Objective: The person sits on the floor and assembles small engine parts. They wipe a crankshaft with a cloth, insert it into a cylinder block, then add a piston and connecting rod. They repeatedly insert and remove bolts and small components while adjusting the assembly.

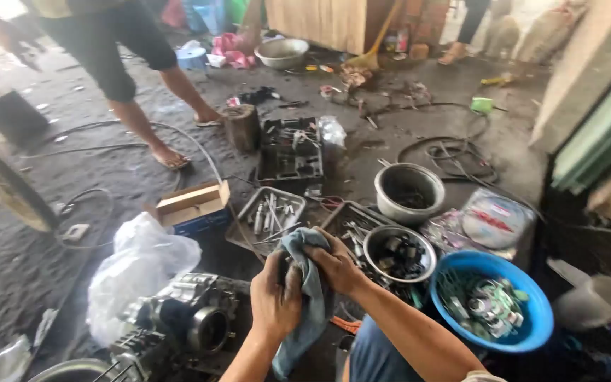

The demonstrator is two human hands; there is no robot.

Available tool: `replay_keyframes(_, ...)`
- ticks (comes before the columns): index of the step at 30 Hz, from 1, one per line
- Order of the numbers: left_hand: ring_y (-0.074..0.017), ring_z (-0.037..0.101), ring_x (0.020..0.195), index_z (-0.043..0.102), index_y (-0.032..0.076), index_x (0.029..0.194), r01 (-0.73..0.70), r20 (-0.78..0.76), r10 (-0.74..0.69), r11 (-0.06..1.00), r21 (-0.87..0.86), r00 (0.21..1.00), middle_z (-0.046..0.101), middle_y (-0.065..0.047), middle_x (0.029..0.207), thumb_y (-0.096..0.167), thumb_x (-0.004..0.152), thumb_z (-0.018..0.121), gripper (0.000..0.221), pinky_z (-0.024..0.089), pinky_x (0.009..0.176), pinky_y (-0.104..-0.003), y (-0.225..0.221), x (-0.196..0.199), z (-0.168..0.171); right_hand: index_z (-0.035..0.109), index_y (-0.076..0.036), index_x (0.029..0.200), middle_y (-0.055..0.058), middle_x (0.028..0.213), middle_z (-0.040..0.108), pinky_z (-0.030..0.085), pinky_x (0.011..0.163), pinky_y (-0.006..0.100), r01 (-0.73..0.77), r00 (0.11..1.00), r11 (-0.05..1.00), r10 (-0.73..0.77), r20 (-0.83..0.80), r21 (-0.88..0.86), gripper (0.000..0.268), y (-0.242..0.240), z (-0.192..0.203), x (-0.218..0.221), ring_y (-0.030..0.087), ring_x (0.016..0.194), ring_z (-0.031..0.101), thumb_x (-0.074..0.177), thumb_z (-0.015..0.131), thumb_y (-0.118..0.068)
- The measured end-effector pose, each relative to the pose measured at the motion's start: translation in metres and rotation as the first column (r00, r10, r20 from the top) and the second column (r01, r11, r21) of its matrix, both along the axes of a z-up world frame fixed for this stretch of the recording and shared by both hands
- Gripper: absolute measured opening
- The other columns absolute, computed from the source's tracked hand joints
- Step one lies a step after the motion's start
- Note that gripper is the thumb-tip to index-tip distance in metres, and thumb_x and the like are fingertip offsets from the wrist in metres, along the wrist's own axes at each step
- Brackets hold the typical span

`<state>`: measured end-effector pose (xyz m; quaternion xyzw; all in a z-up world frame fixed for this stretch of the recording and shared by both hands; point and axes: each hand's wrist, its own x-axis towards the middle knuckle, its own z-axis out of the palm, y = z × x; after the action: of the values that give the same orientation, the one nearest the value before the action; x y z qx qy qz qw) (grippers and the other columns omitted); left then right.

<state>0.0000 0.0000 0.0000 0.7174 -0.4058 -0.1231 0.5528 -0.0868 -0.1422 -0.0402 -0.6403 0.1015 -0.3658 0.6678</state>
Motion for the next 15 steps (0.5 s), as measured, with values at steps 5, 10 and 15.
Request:
replay_keyframes(5, -0.0213, 0.068, 0.105, 0.068, 0.009, 0.112, -0.009, -0.153, -0.003, 0.997, -0.074, 0.988, 0.075, -0.011, 0.11, 0.025, 0.099, 0.043, 0.033, 0.049, 0.099, -0.034, -0.023, 0.039, -0.064, 0.051, -0.008, 0.108, 0.006, 0.096, 0.055, 0.046, 0.075, 0.037, 0.013, 0.995, 0.814, 0.048, 0.09, -0.581, 0.023, 0.011, 0.016, 0.017, 0.019, 0.085, 0.05, 0.097, 0.056, -0.028)
replay_keyframes(10, -0.0273, 0.063, 0.075, 0.066, 0.012, 0.091, -0.252, -0.253, 0.252, 0.967, 0.034, 0.934, 0.075, -0.012, 0.08, 0.028, 0.094, 0.04, 0.031, 0.048, 0.074, -0.042, -0.026, 0.045, -0.051, 0.043, -0.006, 0.105, 0.01, 0.087, 0.046, 0.039, 0.06, 0.04, 0.099, 0.985, 0.692, 0.035, 0.171, -0.715, 0.017, 0.018, 0.013, 0.036, 0.022, 0.07, 0.044, 0.1, 0.05, -0.02)
replay_keyframes(15, -0.0258, 0.048, 0.051, 0.047, 0.013, 0.075, -0.003, 0.848, 0.258, 0.957, -0.289, 0.462, 0.046, -0.004, 0.062, 0.02, 0.1, 0.05, 0.026, 0.034, 0.047, -0.038, -0.026, 0.051, -0.033, 0.063, -0.007, 0.091, 0.002, 0.091, 0.062, 0.048, 0.085, 0.034, 0.006, 1.0, 1.0, -0.006, -0.006, -0.001, 0.017, -0.003, -0.041, 0.053, 0.015, 0.088, 0.054, 0.08, 0.049, -0.008)
